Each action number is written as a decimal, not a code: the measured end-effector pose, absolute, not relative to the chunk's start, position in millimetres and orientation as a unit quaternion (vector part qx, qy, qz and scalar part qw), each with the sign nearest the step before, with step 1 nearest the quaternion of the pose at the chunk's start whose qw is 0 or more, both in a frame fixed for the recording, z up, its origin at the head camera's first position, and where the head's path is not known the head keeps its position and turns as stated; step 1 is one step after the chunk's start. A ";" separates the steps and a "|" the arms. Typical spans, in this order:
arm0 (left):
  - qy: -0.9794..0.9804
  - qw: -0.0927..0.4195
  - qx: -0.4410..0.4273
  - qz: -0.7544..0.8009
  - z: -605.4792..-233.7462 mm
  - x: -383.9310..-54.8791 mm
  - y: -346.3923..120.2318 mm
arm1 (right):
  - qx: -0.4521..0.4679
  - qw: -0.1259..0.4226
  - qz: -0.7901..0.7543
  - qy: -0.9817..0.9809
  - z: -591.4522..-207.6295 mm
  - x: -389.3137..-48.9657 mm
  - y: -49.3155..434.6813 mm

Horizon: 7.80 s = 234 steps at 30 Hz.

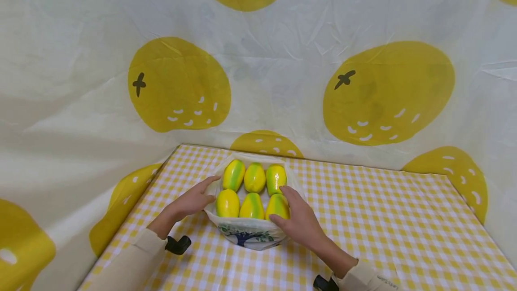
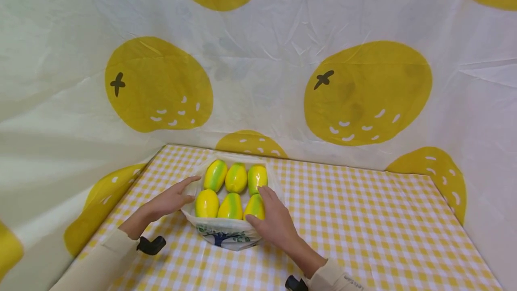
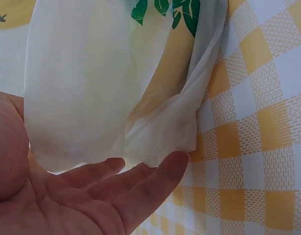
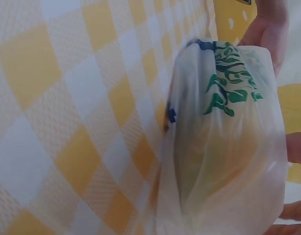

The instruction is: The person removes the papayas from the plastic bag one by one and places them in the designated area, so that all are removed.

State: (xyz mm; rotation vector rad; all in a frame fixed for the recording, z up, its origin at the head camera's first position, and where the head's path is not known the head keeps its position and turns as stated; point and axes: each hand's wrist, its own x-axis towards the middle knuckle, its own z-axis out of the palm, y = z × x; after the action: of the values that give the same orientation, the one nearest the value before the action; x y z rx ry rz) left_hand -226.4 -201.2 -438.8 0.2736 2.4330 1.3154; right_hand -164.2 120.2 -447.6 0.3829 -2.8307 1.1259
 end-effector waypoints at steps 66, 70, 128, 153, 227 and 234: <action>0.867 0.178 0.093 0.455 -442.1 -224.3 -199.7 | 0.000 -0.011 0.473 -0.881 -448.8 -157.9 118.4; 0.867 0.179 0.093 0.456 -442.0 -223.9 -199.7 | 0.003 -0.010 0.469 -0.883 -445.1 -158.7 120.4; 0.866 0.178 0.089 0.459 -446.1 -221.7 -200.1 | 0.040 -0.026 0.527 -0.848 -388.8 -174.6 182.1; 0.864 0.182 0.089 0.461 -446.6 -220.7 -200.8 | 0.032 -0.020 0.504 -0.863 -388.0 -185.1 213.3; 0.866 0.167 0.089 0.464 -444.8 -217.0 -198.5 | -0.008 0.036 0.374 -0.927 -410.1 -206.3 296.1; 0.869 0.167 0.085 0.458 -445.4 -217.5 -198.3 | -0.009 0.057 0.353 -0.934 -414.7 -207.9 301.5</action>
State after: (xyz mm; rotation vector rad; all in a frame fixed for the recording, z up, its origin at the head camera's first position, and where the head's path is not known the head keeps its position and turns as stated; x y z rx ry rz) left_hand -217.5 -198.3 -445.4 0.2412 2.4738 1.3042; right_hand -207.9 301.5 -414.7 -0.0260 -2.8313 1.0700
